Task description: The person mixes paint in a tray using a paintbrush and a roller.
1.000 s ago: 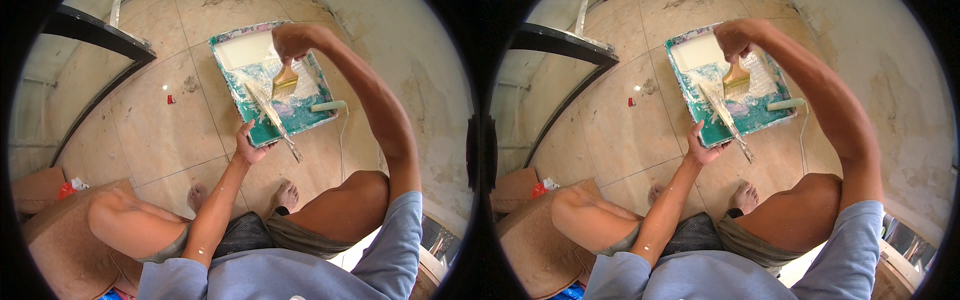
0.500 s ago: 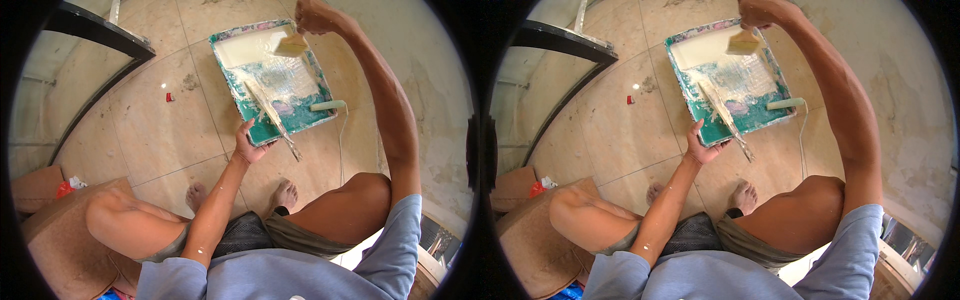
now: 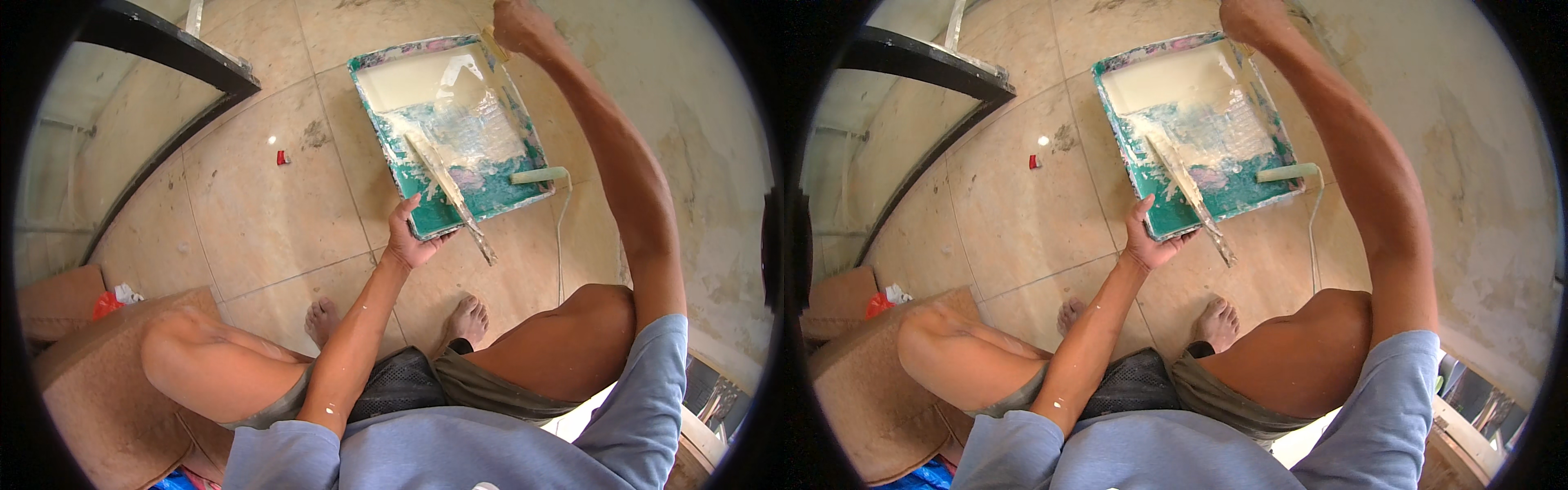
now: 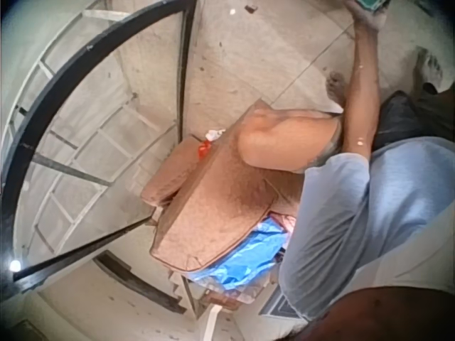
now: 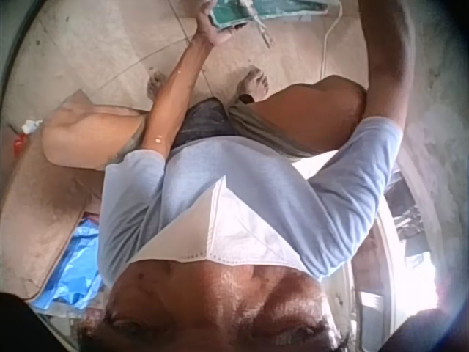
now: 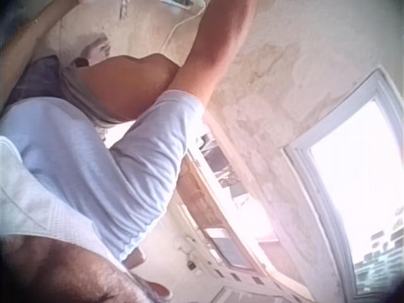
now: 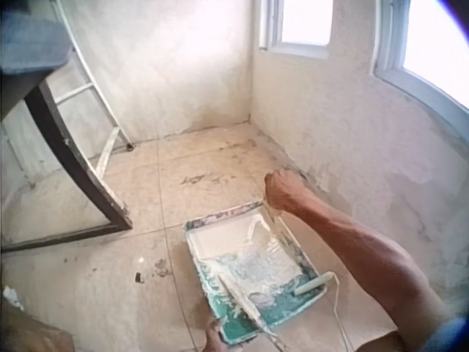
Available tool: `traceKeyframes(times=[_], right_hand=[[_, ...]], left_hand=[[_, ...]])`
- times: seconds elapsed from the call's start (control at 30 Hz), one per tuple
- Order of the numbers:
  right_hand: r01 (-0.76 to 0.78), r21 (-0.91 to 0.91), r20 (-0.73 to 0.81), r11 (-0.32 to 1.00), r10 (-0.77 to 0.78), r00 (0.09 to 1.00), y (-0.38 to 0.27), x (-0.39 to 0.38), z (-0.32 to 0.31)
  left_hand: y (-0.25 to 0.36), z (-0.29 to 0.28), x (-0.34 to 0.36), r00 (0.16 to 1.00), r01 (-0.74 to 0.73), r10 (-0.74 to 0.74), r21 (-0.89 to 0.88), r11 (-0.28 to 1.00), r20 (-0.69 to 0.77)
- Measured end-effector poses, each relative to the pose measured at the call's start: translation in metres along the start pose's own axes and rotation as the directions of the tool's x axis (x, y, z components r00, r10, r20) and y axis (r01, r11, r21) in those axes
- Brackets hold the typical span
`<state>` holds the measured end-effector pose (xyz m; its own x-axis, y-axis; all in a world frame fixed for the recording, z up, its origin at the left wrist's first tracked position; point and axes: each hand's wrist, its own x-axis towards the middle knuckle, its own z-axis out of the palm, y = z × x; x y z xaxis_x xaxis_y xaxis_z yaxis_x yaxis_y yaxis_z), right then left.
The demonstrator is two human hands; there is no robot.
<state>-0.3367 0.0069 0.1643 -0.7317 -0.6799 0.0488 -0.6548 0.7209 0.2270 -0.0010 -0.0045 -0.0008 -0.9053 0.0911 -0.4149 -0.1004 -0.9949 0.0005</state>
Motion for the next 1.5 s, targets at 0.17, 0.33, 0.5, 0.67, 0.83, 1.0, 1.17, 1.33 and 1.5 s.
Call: traceKeyframes(times=[0.17,0.33,0.5,0.67,0.83,1.0,1.17,1.33,1.5], right_hand=[[-0.170,0.009,0.376,0.985,0.154,0.914,-0.024,-0.016,-0.042],[-0.051,-0.121,-0.015,0.991,0.049,0.999,-0.003,-0.012,0.011],[0.038,0.191,-0.150,0.981,-0.009,0.989,0.032,-0.027,0.001],[0.087,0.489,-0.070,0.868,-0.061,0.996,0.016,-0.129,-0.011],[0.200,0.496,-0.183,0.845,-0.123,0.975,0.001,-0.191,0.040],[0.262,0.402,-0.019,0.877,-0.278,0.960,-0.008,-0.205,0.050],[0.165,0.458,0.263,0.874,-0.310,0.914,0.004,-0.186,0.009],[-0.231,0.731,0.442,0.642,-0.188,0.877,0.054,-0.145,0.000],[-0.349,0.620,0.494,0.702,-0.004,0.869,0.061,-0.162,0.033]], left_hand=[[0.000,-0.005,0.000,1.000,-0.010,0.010,-0.009,1.000,0.001],[-0.001,-0.003,0.005,1.000,0.011,-0.012,0.034,0.999,0.019],[-0.001,0.000,0.003,1.000,-0.005,0.005,0.041,0.999,0.008],[-0.001,0.001,-0.002,1.000,-0.008,0.009,0.010,1.000,-0.019],[-0.001,0.002,0.000,1.000,-0.007,0.008,0.050,0.999,-0.023],[-0.003,0.001,0.005,0.999,-0.016,0.019,0.074,0.997,-0.038],[-0.003,-0.001,0.003,0.993,-0.026,0.036,0.083,0.996,-0.112],[0.000,-0.005,0.001,0.999,-0.003,0.006,0.066,0.998,-0.050],[-0.004,-0.001,0.005,0.998,0.006,-0.004,0.042,0.999,-0.059]])
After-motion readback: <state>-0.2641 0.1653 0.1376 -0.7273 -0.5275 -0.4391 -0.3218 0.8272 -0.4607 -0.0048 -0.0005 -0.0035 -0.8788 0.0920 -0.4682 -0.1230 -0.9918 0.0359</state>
